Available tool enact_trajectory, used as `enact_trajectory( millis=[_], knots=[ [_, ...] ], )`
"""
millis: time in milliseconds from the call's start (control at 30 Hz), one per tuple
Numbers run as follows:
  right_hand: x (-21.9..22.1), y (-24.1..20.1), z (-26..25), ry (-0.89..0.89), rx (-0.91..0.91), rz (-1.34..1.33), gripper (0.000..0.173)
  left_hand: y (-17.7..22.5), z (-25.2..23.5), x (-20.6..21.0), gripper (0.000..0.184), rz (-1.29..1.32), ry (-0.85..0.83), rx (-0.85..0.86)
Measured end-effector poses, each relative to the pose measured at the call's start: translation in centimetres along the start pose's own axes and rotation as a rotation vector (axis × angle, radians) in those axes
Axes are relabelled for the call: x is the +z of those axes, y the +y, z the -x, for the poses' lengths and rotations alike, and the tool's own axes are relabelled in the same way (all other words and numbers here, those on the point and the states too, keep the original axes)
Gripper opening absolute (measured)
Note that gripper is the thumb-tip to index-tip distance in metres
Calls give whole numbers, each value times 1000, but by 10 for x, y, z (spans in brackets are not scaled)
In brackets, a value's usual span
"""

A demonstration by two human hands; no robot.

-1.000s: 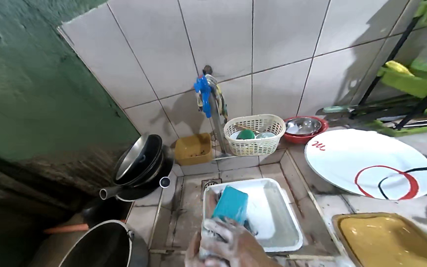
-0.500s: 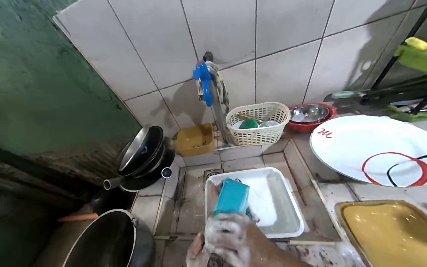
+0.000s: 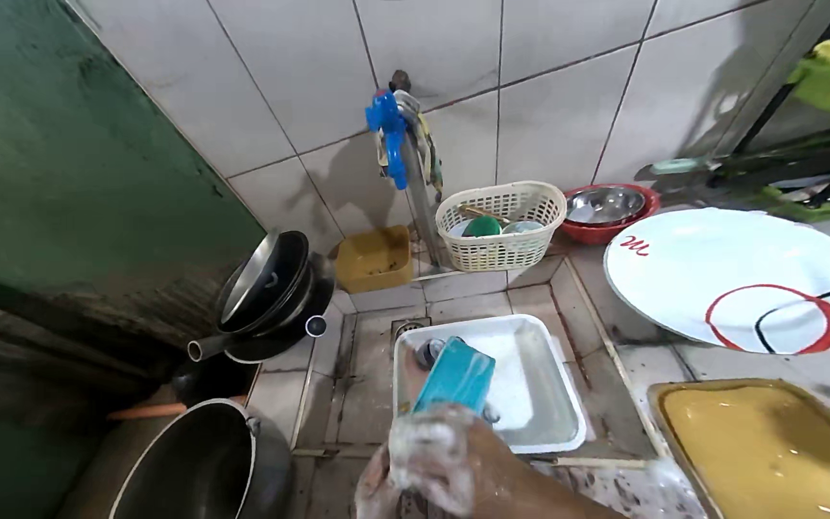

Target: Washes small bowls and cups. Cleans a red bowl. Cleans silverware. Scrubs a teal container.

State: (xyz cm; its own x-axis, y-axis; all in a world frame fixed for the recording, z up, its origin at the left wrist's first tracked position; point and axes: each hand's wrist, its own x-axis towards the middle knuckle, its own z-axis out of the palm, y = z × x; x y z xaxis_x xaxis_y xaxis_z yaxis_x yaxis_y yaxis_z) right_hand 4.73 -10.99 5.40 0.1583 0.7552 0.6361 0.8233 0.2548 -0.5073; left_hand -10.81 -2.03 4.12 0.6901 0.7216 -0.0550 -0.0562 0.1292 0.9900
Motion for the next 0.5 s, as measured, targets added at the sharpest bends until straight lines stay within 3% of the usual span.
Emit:
enact_trajectory(
  millis=[133, 200, 267, 367, 500],
  knots=[
    [-30, 60, -24, -27, 574, -14, 21, 3, 2, 1, 38, -57, 20, -17],
    [-41, 91, -32, -23, 883, -269, 25, 3, 2, 2, 37, -47, 25, -2],
    [-46, 100, -30, 10, 1059, -564, 25, 0, 2, 1, 36, -13, 10, 30],
    [-59, 83, -30, 117, 975, -650, 20, -7, 1, -2, 40, -46, -103, 135],
    [-74, 33, -39, 160, 508, -211, 20, 5, -9, 19, 39, -150, -161, 148]
  ],
)
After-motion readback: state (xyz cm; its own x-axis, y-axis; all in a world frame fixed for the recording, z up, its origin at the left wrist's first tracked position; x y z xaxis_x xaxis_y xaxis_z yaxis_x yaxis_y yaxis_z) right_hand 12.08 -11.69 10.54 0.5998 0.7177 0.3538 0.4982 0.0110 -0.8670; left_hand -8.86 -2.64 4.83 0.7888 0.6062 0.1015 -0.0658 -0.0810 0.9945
